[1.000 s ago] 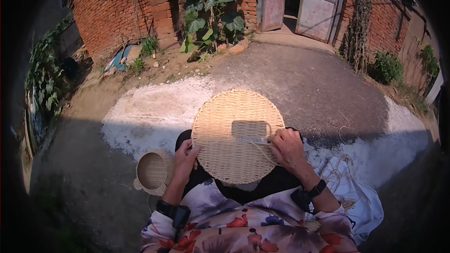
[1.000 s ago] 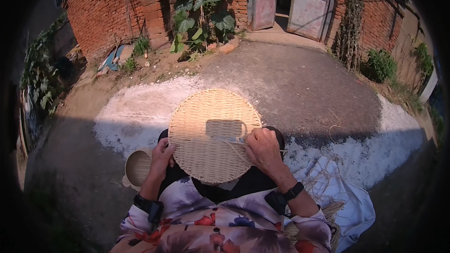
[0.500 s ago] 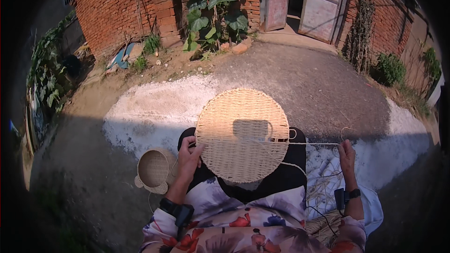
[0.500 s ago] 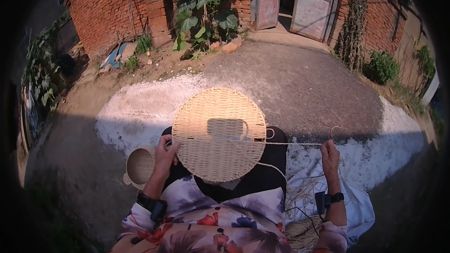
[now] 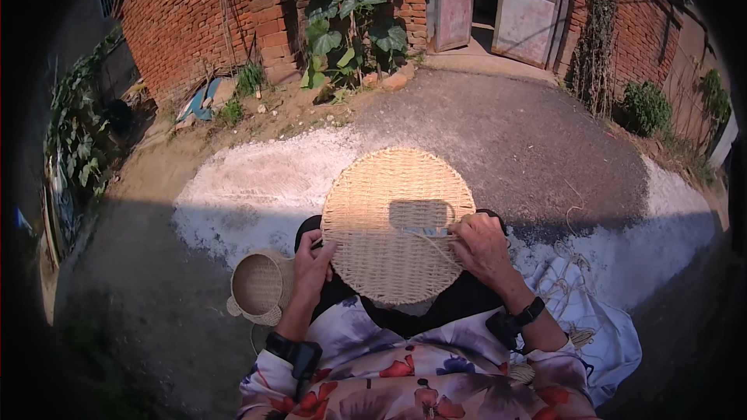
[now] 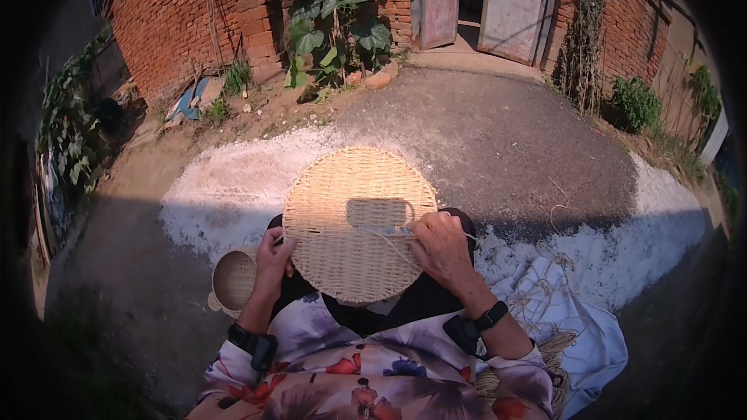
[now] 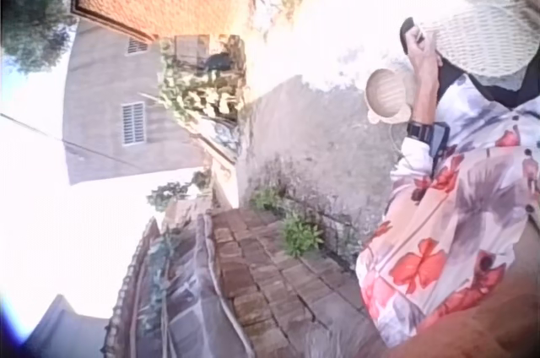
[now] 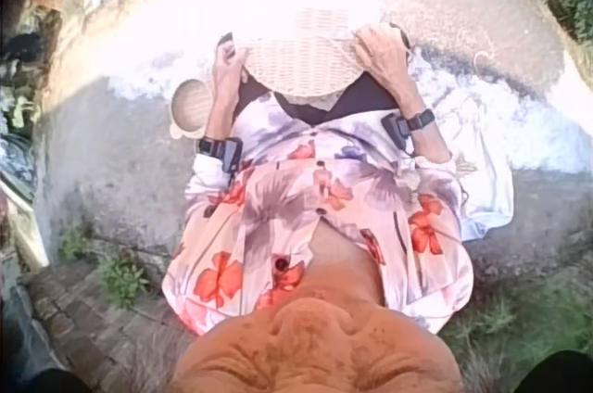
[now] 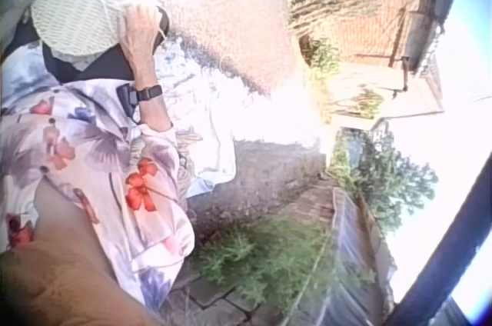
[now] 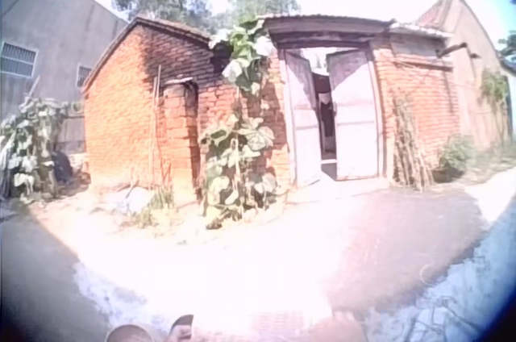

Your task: Weaving a circular bamboo or straw basket base by hand.

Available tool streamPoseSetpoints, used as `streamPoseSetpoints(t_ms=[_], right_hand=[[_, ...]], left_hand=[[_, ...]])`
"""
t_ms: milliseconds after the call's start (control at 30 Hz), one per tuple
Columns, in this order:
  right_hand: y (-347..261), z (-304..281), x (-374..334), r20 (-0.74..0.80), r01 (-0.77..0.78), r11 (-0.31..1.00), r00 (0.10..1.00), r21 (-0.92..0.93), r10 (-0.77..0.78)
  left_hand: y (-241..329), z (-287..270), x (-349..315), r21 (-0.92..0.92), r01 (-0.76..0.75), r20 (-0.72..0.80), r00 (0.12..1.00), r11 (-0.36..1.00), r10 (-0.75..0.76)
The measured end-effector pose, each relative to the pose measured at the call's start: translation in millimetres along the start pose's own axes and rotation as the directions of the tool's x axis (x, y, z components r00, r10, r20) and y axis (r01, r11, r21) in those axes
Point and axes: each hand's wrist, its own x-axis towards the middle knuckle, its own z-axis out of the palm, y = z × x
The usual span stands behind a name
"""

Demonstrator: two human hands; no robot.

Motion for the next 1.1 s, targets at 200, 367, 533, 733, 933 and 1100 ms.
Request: streamPoseSetpoints(t_ms=[200, 367, 533, 733, 933, 1100], right_hand=[[-13.2, 21.9, 1.4, 0.034, -0.078, 0.997, 0.996, 0.015, 0.078], [8.7, 11.9, -21.2, 0.09, -0.123, 0.989, 0.987, -0.076, 0.13], [154.5, -66.0, -170.2, -0.118, -0.531, 0.689, 0.826, -0.493, 0.552], [296.5, -245.4, -538.8, -0.598, -0.666, 0.195, 0.738, -0.72, 0.313], [233.9, -59.1, -351.6, -0.024, -0.75, -0.061, -0.102, 0.659, 0.994], [139.7, -15.6, -210.6, 0.103, -0.749, 0.1, 0.219, 0.655, 0.97]], left_hand=[[1.1, 3.9, 0.9, -0.009, 0.002, 0.016, 1.0, 1.0, -0.002], [-2.3, -0.6, 0.6, 0.02, 0.007, -0.007, 1.0, 1.0, -0.007], [4.8, 4.3, -7.2, 0.034, 0.018, -0.06, 0.998, 0.999, -0.016], [8.7, 6.5, 4.2, 0.752, -0.527, 0.037, 0.632, 0.395, 0.774], [36.3, 10.1, -0.3, 0.791, -0.573, 0.273, 0.642, 0.213, 0.716], [41.9, 12.9, 12.4, 0.746, -0.639, 0.371, 0.633, 0.188, 0.68]])
